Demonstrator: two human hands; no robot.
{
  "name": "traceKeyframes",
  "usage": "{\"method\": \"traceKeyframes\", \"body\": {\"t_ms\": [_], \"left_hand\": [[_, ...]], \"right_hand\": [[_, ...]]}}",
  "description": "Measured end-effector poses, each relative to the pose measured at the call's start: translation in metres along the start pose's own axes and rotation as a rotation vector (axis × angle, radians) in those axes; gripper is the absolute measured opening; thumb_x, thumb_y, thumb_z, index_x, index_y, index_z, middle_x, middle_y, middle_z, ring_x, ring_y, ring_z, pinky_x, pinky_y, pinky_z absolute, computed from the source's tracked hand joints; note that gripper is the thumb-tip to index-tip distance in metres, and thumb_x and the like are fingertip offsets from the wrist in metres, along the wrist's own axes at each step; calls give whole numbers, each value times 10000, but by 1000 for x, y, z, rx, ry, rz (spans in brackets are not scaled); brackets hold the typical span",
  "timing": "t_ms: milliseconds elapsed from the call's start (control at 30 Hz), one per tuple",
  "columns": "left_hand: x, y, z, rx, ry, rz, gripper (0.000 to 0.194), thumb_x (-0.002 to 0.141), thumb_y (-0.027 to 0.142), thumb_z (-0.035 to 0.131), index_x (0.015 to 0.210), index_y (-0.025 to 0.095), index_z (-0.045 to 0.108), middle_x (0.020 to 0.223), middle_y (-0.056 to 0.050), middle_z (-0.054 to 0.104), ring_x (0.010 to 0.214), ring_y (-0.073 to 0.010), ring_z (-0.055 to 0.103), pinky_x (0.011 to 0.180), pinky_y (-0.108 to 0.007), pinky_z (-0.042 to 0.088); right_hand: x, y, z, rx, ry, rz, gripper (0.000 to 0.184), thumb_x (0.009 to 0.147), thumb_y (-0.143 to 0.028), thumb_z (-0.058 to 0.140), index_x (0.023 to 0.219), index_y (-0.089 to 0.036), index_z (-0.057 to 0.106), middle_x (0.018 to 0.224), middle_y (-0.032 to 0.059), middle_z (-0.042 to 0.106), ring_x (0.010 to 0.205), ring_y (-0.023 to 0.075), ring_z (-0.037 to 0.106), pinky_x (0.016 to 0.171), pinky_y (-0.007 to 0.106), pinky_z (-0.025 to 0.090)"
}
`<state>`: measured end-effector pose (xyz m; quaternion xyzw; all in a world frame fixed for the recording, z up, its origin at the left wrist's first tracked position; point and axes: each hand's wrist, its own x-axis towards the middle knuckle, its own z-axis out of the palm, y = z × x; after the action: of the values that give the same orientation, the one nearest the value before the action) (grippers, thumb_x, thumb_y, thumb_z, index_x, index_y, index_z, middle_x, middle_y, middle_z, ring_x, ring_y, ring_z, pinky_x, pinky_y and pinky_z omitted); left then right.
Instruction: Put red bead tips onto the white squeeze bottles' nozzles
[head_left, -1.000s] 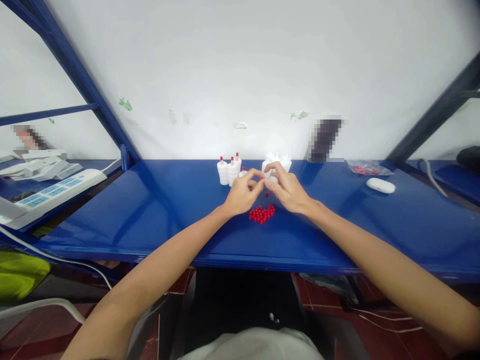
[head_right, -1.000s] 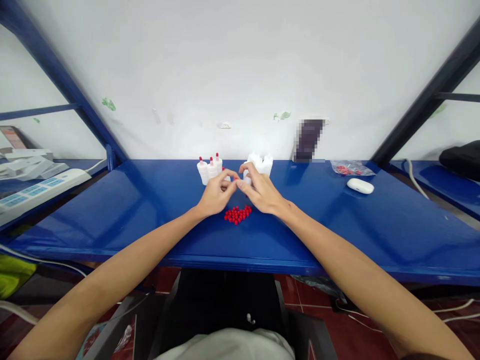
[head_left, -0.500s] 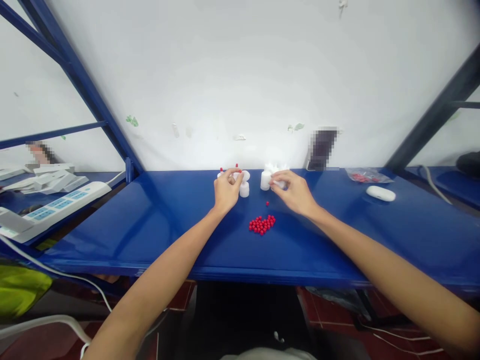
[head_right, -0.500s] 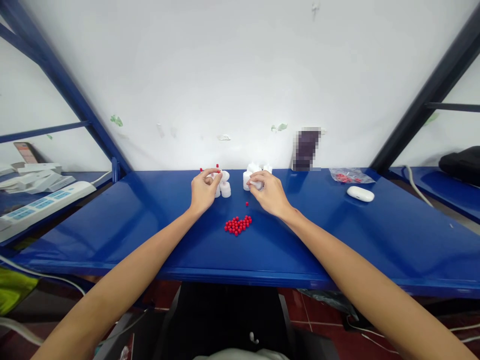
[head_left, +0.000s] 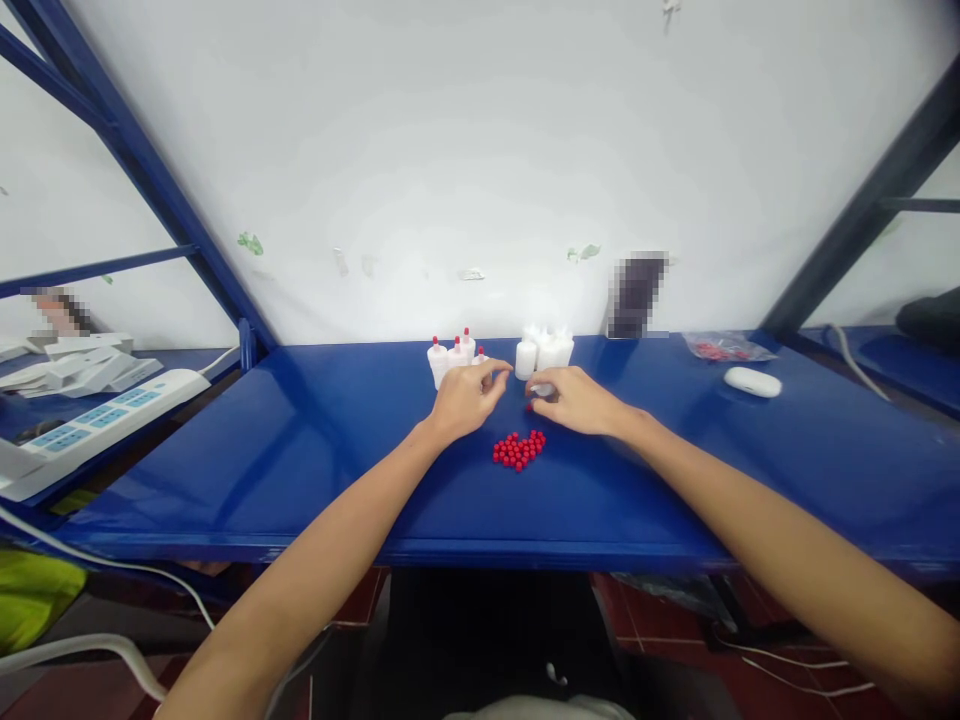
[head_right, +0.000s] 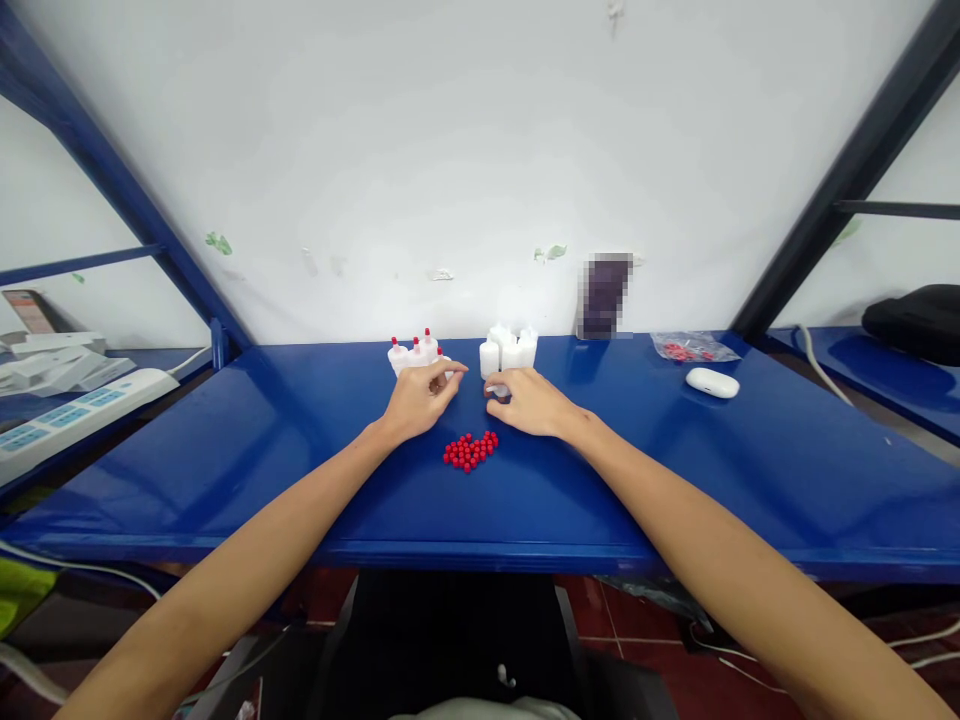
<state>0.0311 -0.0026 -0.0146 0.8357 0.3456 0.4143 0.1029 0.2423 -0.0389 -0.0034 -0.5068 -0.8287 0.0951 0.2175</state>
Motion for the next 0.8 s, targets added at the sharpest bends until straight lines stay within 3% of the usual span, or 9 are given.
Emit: {"method": "traceKeyframes", "body": {"t_ms": [133, 233, 300, 400, 533, 633, 733, 800], "left_hand": [[-3, -1, 4, 47, -192, 34, 234, 917, 268, 527, 1013, 182, 722, 591, 28, 561, 553, -104, 506, 581, -229, 359], [-5, -1, 4, 36, -300, 77, 232, 903, 241, 552, 1067, 186, 705, 632, 27, 585, 575, -105, 510, 591, -231, 365], [-6, 0, 3, 1, -309, 140, 276, 893, 230, 582, 1150, 193, 678, 739, 9, 630, 622, -106, 525, 617, -230, 393], [-5, 1, 2, -23, -226, 229, 294, 934, 257, 569, 1208, 201, 662, 881, -28, 652, 699, -112, 546, 669, -241, 432], [-4, -1, 3, -40, -98, 305, 288, 963, 310, 553, 1197, 196, 676, 941, -59, 655, 782, -132, 588, 725, -267, 474], [-3, 0, 6, -97, 11, 354, 242, 949, 315, 582, 1110, 185, 706, 898, -56, 658, 765, -130, 595, 719, -272, 495], [-3, 5, 8, -190, 135, 292, 175, 898, 318, 658, 961, 166, 717, 808, -32, 652, 683, -107, 570, 631, -239, 474], [-3, 8, 9, -236, 179, 230, 166, 852, 323, 713, 886, 161, 704, 781, -20, 655, 649, -95, 559, 579, -222, 450]], "right_hand": [[0, 4, 1, -31, -91, -50, 160, 848, -300, 558, 919, -198, 658, 855, 50, 679, 738, 180, 589, 693, 279, 403], [1, 5, 2, 57, -63, -73, 183, 887, -329, 519, 930, -194, 634, 841, 35, 654, 733, 169, 557, 688, 280, 384], [2, 2, 3, 219, -13, -50, 211, 891, -367, 517, 891, -182, 620, 790, 15, 617, 700, 152, 521, 666, 277, 378], [3, -2, 4, 580, -2, 39, 241, 859, -406, 570, 837, -169, 602, 706, -15, 549, 605, 115, 458, 589, 263, 357], [4, -6, 6, 972, -58, 138, 243, 802, -392, 674, 856, -164, 607, 690, -29, 538, 467, 57, 353, 459, 248, 240], [5, -7, 8, 1166, -90, 174, 237, 793, -382, 702, 829, -169, 604, 665, -32, 528, 447, 49, 344, 455, 246, 266], [7, -5, 10, 1194, -65, 167, 292, 857, -464, 605, 883, -174, 631, 694, -1, 561, 497, 88, 433, 497, 265, 348], [7, -2, 10, 1041, -22, 134, 360, 901, -505, 506, 916, -174, 647, 717, 13, 578, 529, 114, 472, 513, 276, 363]]}}
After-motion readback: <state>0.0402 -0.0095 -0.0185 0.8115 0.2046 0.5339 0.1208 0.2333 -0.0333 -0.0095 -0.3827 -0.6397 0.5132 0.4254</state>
